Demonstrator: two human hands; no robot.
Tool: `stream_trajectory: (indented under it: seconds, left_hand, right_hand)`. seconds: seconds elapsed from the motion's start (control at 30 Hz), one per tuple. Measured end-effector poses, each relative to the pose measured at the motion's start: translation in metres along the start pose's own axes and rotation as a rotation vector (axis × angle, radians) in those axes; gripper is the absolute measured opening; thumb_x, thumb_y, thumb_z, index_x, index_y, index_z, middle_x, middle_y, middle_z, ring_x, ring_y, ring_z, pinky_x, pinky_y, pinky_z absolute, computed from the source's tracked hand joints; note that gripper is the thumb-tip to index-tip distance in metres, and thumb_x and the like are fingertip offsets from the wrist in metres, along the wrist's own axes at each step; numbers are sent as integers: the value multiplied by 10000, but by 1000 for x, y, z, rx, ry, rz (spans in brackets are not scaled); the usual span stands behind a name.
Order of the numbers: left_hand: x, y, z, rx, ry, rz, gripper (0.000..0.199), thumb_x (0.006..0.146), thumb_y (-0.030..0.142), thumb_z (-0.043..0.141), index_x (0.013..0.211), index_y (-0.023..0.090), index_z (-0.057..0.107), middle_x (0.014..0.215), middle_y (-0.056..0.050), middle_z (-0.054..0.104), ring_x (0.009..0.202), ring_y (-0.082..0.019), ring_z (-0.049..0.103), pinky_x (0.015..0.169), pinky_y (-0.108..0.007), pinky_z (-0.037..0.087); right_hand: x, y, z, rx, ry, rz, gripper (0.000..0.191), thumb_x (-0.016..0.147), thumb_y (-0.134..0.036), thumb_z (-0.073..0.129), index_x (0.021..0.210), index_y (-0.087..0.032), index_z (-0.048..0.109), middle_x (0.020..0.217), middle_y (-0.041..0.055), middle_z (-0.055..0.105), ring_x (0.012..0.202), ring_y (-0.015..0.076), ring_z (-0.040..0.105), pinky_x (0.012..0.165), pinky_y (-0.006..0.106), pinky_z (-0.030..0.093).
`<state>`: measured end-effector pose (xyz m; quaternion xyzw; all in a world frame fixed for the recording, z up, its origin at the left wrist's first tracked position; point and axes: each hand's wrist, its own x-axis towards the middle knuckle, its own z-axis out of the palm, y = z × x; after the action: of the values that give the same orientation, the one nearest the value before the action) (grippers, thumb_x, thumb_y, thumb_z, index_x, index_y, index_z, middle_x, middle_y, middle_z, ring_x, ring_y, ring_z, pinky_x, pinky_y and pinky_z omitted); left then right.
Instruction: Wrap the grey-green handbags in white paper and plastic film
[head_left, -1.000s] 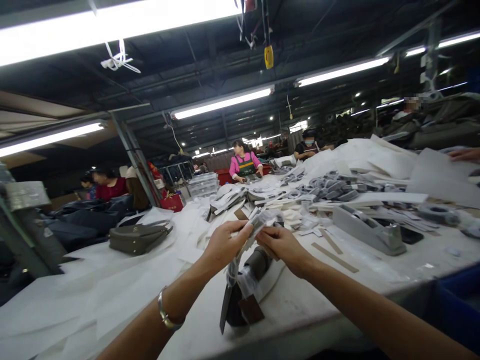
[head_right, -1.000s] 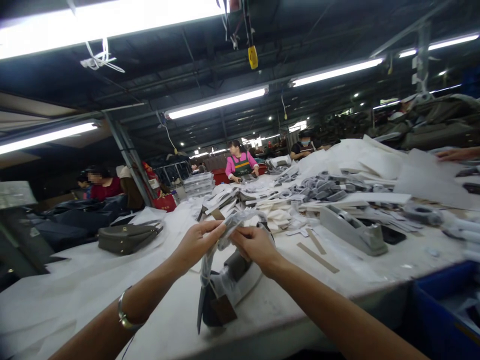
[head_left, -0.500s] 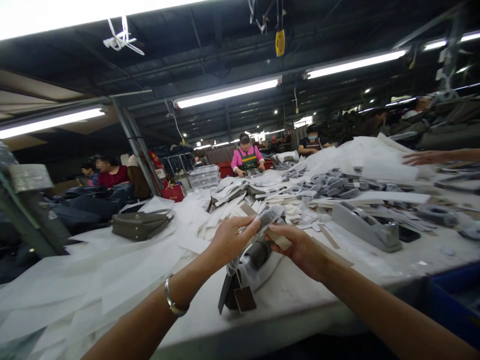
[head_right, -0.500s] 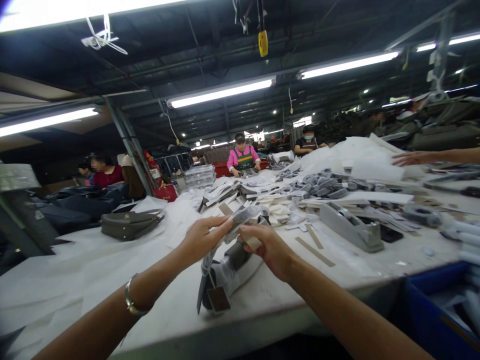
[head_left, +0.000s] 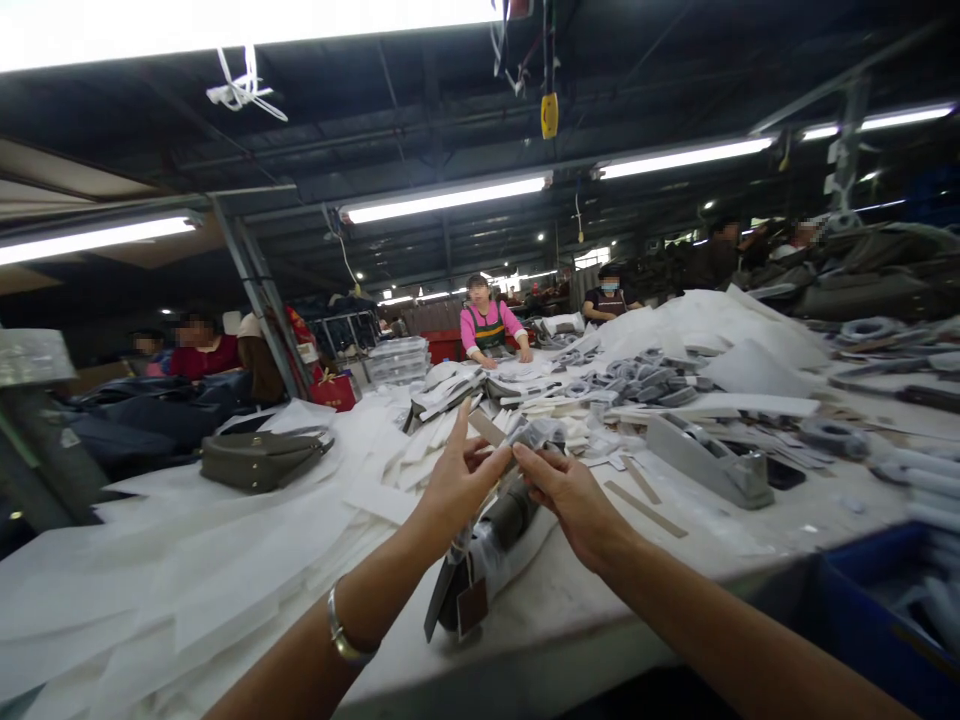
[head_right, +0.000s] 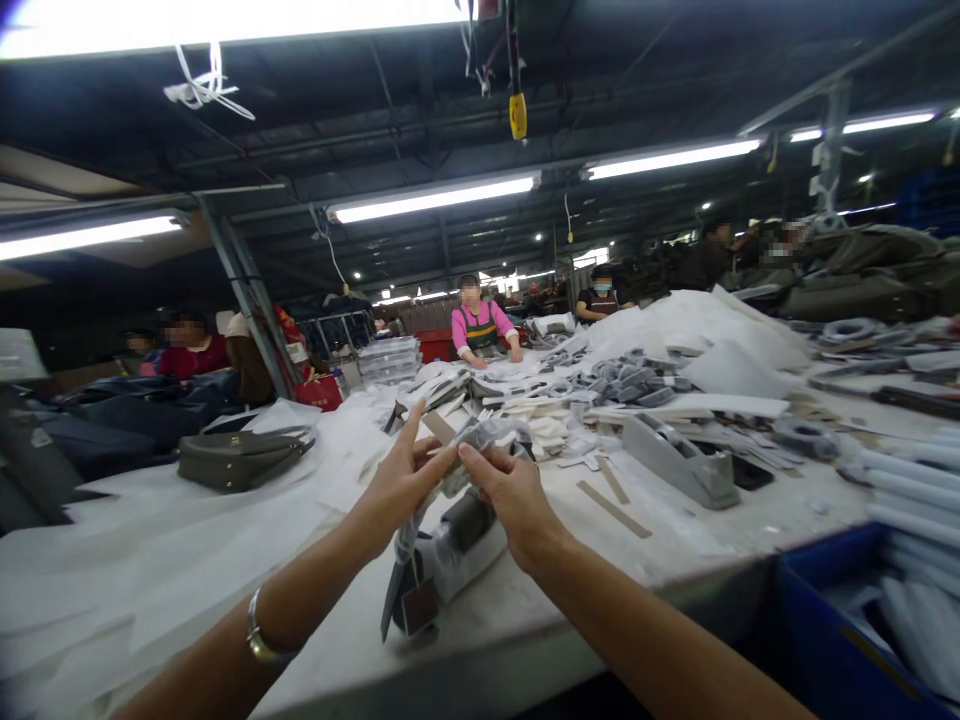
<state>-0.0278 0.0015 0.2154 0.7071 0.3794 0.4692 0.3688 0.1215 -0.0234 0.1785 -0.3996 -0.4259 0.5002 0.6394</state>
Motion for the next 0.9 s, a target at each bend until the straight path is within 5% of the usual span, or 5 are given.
stream_trajectory:
  seconds: [0.07, 0.13, 0.3, 0.57, 0.9]
  left_hand:
    - [0, 0, 2, -249, -48, -84, 901, 770, 510, 779, 1503, 256, 321, 983, -31, 698, 823, -166, 659, 674, -238, 476]
    - [1, -3, 4, -357, -105, -91, 691, 763, 507, 790, 1330, 217, 523, 962, -37, 695, 825, -163, 656, 680, -231, 481]
    - [2, -13, 6, -291, -26, -65, 392, 759, 528, 781, 828, 159, 667, 735, 8, 645, 646, -103, 561, 577, -200, 411]
    - [-2, -14, 10, -278, -3, -15, 324, 791, 478, 764, 872, 178, 671, 787, 10, 668, 694, -106, 575, 630, -202, 432]
    - [-3, -7, 12, -131, 52, 94, 300, 790, 348, 753, 1010, 153, 692, 917, -50, 732, 802, -156, 664, 719, -241, 505]
  right_hand:
    - [1, -1, -1, 0, -29, 5, 474, 666, -605, 809, 842, -168, 762, 831, 36, 697, 761, 144, 546, 683, 267, 410]
    - [1, -6, -3, 3, -71, 14, 462, 669, -593, 818, 853, -173, 756, 853, 37, 704, 788, 149, 565, 702, 261, 427]
    - [0, -18, -18, 163, -191, 85, 391, 754, -566, 772, 926, -216, 749, 956, 52, 725, 883, 196, 646, 782, 302, 521]
    - [-9, 10, -23, 358, -203, 24, 291, 681, -357, 866, 908, -200, 774, 1033, 56, 741, 1012, 216, 670, 1015, 364, 512]
    - [-6, 11, -1, 195, -115, -115, 314, 670, -420, 872, 871, -210, 752, 917, 25, 727, 918, 194, 642, 875, 305, 499]
